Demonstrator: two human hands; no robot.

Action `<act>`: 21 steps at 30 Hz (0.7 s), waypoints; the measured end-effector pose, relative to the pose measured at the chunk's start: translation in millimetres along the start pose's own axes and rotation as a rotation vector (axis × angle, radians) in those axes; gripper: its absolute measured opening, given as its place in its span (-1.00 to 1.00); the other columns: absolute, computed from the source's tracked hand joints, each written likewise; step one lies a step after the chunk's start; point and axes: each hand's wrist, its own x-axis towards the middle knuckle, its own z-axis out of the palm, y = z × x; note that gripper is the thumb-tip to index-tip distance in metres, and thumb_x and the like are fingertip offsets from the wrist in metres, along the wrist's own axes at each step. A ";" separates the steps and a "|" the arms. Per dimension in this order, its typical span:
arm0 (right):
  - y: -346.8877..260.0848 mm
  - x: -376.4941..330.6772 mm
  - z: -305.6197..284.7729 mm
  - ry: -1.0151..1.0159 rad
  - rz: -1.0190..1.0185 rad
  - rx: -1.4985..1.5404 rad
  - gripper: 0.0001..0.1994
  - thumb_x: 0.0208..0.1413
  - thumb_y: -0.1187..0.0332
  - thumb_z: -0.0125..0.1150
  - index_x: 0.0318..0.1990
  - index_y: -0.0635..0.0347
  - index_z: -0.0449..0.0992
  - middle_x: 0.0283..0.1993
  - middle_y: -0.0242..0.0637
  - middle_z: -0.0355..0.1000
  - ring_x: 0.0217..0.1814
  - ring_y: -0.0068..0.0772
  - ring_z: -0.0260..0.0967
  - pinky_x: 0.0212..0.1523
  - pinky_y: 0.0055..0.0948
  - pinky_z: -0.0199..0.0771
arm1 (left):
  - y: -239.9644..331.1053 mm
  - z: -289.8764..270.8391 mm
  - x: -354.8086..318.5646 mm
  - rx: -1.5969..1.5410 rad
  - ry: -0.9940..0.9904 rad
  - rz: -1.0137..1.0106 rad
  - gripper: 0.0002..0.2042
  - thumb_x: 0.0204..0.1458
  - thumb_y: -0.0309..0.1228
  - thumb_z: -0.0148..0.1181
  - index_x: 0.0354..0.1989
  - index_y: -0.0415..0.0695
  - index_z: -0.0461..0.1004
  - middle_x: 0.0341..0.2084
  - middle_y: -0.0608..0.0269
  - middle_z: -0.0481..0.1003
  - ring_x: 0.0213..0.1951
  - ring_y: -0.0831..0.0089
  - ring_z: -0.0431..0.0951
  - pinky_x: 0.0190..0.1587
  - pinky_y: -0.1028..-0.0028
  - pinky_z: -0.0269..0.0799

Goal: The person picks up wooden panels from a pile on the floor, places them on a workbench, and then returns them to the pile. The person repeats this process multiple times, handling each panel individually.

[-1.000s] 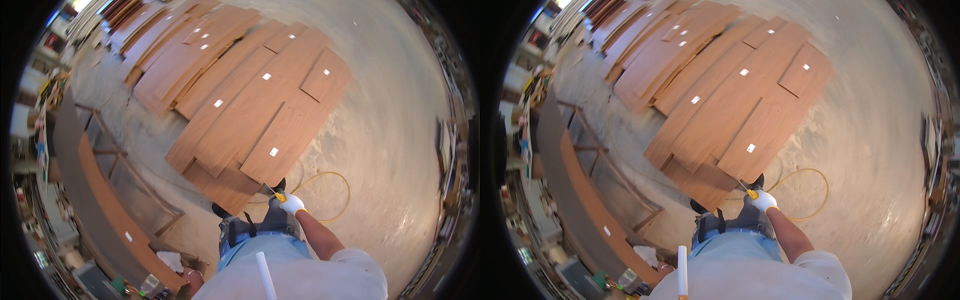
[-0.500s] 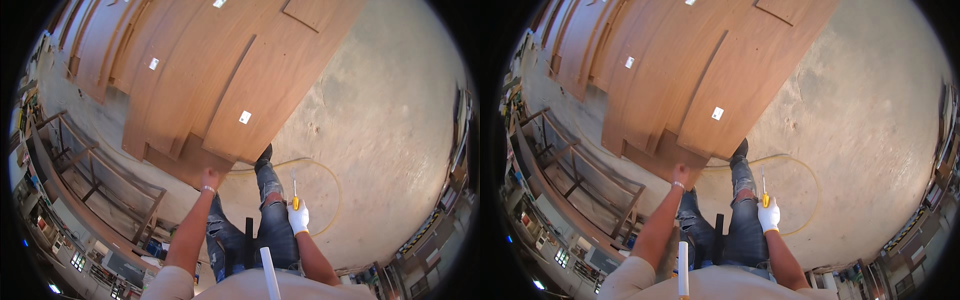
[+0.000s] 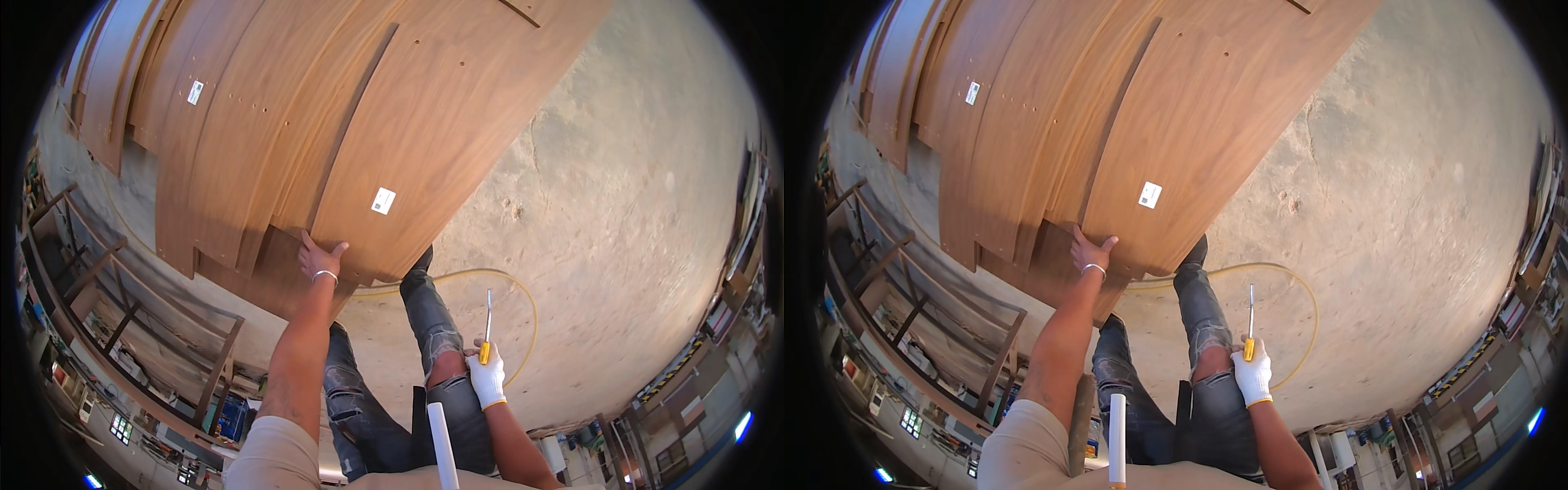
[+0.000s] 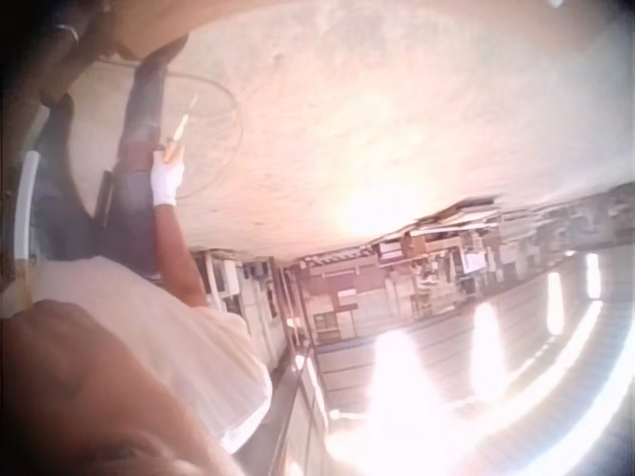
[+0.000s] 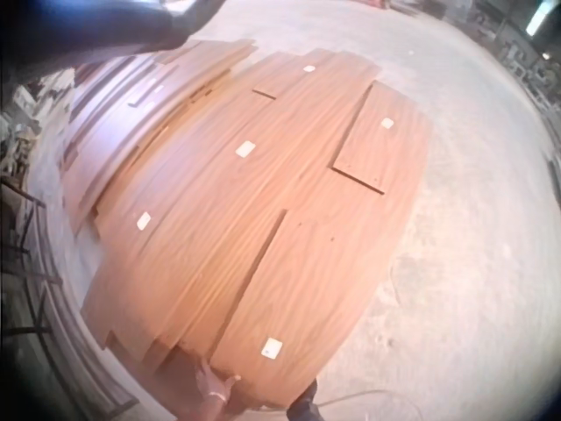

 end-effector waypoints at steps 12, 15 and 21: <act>-12.9 11.9 -36.9 -0.092 -0.157 -0.511 -0.56 -0.08 0.20 0.34 -0.01 0.09 0.47 -0.25 0.03 0.55 -0.14 0.13 0.52 -0.11 -0.06 0.50 | -102.5 -9.6 -34.0 -0.416 -0.499 0.259 -0.42 -0.17 -0.10 0.50 -0.01 -0.18 0.51 -0.34 0.15 0.61 -0.32 0.28 0.57 -0.19 0.37 0.48; -2.6 -2.4 -44.5 -0.043 -0.200 -0.562 -0.56 -0.07 0.17 0.34 -0.01 0.09 0.48 -0.25 0.03 0.55 -0.15 0.13 0.52 -0.12 -0.06 0.51 | -72.8 -97.1 -76.8 -0.377 -0.711 0.300 -0.62 -0.07 -0.17 0.45 -0.23 -0.24 0.61 -0.43 0.25 0.61 -0.42 0.53 0.50 -0.26 0.48 0.46; 8.5 -49.5 -52.8 0.004 -0.319 -0.517 -0.59 -0.08 0.19 0.36 -0.04 0.03 0.48 -0.28 0.01 0.55 -0.18 0.14 0.52 -0.16 -0.04 0.51 | -15.7 -260.0 -144.8 -1.024 -1.146 0.110 -0.69 0.06 -0.32 0.27 -0.12 -0.31 0.54 -0.31 0.16 0.61 -0.32 0.41 0.62 -0.17 0.39 0.54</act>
